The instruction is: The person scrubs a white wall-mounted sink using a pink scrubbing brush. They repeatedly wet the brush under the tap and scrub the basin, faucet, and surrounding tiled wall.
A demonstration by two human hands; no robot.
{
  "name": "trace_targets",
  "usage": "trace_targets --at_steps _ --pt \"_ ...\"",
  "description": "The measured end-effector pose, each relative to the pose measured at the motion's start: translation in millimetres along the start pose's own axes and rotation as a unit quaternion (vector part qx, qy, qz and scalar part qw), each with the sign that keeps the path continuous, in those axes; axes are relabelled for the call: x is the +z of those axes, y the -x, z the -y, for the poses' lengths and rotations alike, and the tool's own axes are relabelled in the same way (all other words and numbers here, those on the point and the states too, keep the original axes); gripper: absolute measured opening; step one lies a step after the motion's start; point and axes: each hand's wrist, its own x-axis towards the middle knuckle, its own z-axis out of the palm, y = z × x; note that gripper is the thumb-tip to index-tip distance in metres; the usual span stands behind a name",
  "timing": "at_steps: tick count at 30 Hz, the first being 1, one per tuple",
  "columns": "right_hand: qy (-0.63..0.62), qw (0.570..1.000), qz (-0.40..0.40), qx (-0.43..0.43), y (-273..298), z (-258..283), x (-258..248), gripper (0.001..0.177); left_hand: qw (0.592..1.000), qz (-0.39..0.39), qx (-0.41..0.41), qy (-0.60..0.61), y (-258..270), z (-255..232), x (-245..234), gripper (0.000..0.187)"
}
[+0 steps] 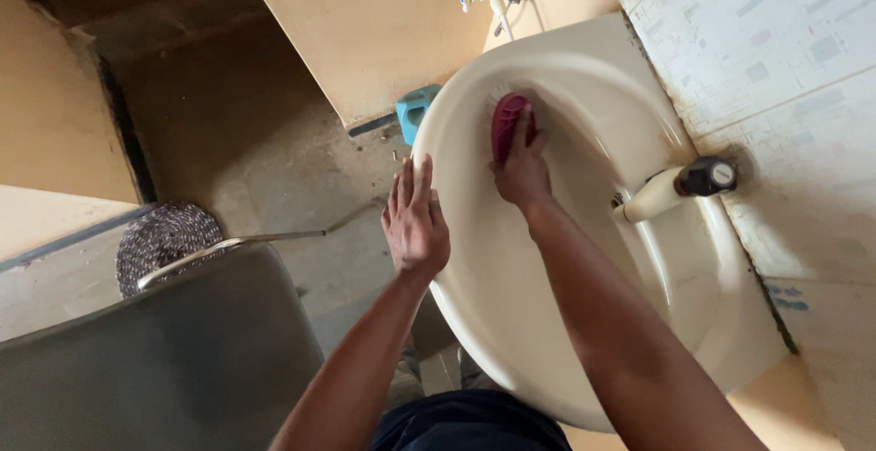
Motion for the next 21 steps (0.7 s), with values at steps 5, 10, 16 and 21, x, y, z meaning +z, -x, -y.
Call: trace_targets --at_steps 5,10,16,21 --pt "0.028 0.978 0.015 -0.206 14.5 -8.2 23.8 0.113 1.0 -0.006 0.014 0.026 -4.3 4.8 3.6 0.055" --pt "-0.321 0.905 0.266 0.081 102.5 5.7 -11.9 0.079 0.999 -0.007 0.024 0.044 -3.2 11.9 8.3 0.055" --pt "-0.186 0.909 0.351 -0.124 204.7 10.4 -95.6 0.091 0.998 -0.006 0.003 0.058 -3.8 10.6 9.5 0.054" --pt "-0.038 0.919 0.388 -0.056 268.2 -24.3 -129.7 0.079 0.998 0.019 -0.007 0.061 -2.8 10.7 8.8 0.057"
